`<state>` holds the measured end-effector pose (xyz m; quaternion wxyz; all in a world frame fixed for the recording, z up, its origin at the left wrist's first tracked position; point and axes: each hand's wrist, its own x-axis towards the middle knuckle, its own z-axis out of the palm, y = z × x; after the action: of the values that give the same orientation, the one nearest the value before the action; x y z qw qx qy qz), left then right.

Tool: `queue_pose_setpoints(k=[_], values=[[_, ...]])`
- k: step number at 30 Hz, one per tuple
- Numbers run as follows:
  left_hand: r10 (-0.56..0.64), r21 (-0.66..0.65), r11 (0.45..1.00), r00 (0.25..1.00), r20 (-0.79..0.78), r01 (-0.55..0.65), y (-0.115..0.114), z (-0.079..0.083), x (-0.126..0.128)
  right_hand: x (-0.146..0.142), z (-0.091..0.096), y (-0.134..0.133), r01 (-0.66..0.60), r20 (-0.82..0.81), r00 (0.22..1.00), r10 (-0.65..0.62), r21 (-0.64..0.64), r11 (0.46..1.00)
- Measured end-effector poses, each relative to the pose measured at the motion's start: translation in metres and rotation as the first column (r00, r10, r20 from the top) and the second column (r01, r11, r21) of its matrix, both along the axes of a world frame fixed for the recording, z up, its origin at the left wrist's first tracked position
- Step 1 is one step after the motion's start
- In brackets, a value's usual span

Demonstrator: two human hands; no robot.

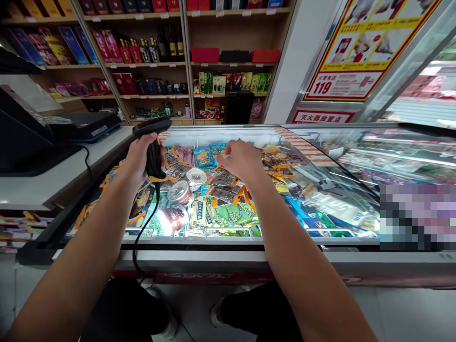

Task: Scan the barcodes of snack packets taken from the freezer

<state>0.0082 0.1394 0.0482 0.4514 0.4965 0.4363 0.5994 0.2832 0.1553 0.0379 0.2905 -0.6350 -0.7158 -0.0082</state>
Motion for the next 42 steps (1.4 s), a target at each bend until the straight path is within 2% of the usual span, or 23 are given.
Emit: queue_pose_setpoints(k=[2, 4, 5, 8, 10, 14, 16, 20, 27, 30, 33, 35, 38, 40, 42], values=[[0.061, -0.017, 0.998, 0.997, 0.05, -0.06, 0.002, 0.002, -0.005, -0.022, -0.004, -0.005, -0.069, 0.031, 0.997, 0.069, -0.013, 0.998], [0.078, -0.029, 0.997, 0.994, 0.077, -0.076, 0.003, 0.003, -0.008, -0.052, -0.012, -0.011, -0.205, 0.06, 0.977, 0.205, -0.011, 0.979], [0.075, -0.032, 0.997, 0.994, 0.081, -0.072, 0.003, 0.003, -0.009, -0.068, -0.019, -0.014, -0.291, 0.07, 0.954, 0.293, -0.037, 0.956], [0.047, -0.035, 0.998, 0.998, 0.051, -0.046, 0.003, 0.002, -0.008, -0.113, -0.044, -0.019, -0.453, -0.014, 0.891, 0.455, -0.118, 0.884], [0.033, -0.034, 0.999, 0.999, 0.033, -0.032, 0.003, 0.002, -0.006, -0.135, -0.06, -0.018, -0.452, -0.054, 0.892, 0.449, -0.132, 0.882], [0.014, -0.026, 1.0, 0.997, 0.079, -0.012, 0.002, 0.002, -0.001, -0.153, -0.075, -0.005, -0.3, -0.025, 0.954, 0.3, -0.15, 0.942], [0.014, -0.026, 1.0, 0.996, 0.087, -0.012, 0.001, 0.002, -0.001, -0.152, -0.074, 0.003, -0.219, -0.012, 0.975, 0.221, -0.194, 0.956], [0.025, -0.036, 0.999, 0.998, 0.064, -0.023, 0.002, 0.002, -0.002, -0.14, -0.069, 0.019, -0.15, -0.026, 0.988, 0.15, -0.309, 0.939], [0.018, -0.013, 1.0, 1.0, -0.013, -0.018, 0.004, -0.004, 0.004, -0.082, -0.068, 0.032, -0.156, -0.16, 0.979, 0.124, -0.206, 0.966], [-0.033, -0.008, 0.999, 0.997, -0.073, 0.032, 0.001, -0.006, 0.009, -0.055, -0.065, 0.033, -0.095, -0.191, 0.98, 0.049, -0.24, 0.966], [-0.09, 0.003, 0.996, 0.985, -0.146, 0.091, -0.001, -0.008, 0.013, -0.04, -0.057, 0.033, -0.047, -0.224, 0.974, -0.016, -0.269, 0.962], [-0.134, -0.009, 0.991, 0.974, -0.182, 0.134, -0.001, -0.01, 0.014, -0.037, -0.051, 0.032, -0.071, -0.247, 0.969, 0.009, -0.243, 0.968], [-0.232, -0.029, 0.972, 0.943, -0.241, 0.232, 0.001, -0.015, 0.014, -0.037, -0.044, 0.031, -0.186, -0.255, 0.954, 0.159, -0.083, 0.979], [-0.306, -0.045, 0.951, 0.908, -0.286, 0.307, 0.001, -0.019, 0.014, -0.037, -0.041, 0.03, -0.273, -0.223, 0.934, 0.277, 0.051, 0.961], [-0.361, -0.067, 0.931, 0.875, -0.324, 0.359, 0.001, -0.021, 0.015, -0.038, -0.039, 0.029, -0.323, -0.198, 0.918, 0.344, 0.128, 0.938]])
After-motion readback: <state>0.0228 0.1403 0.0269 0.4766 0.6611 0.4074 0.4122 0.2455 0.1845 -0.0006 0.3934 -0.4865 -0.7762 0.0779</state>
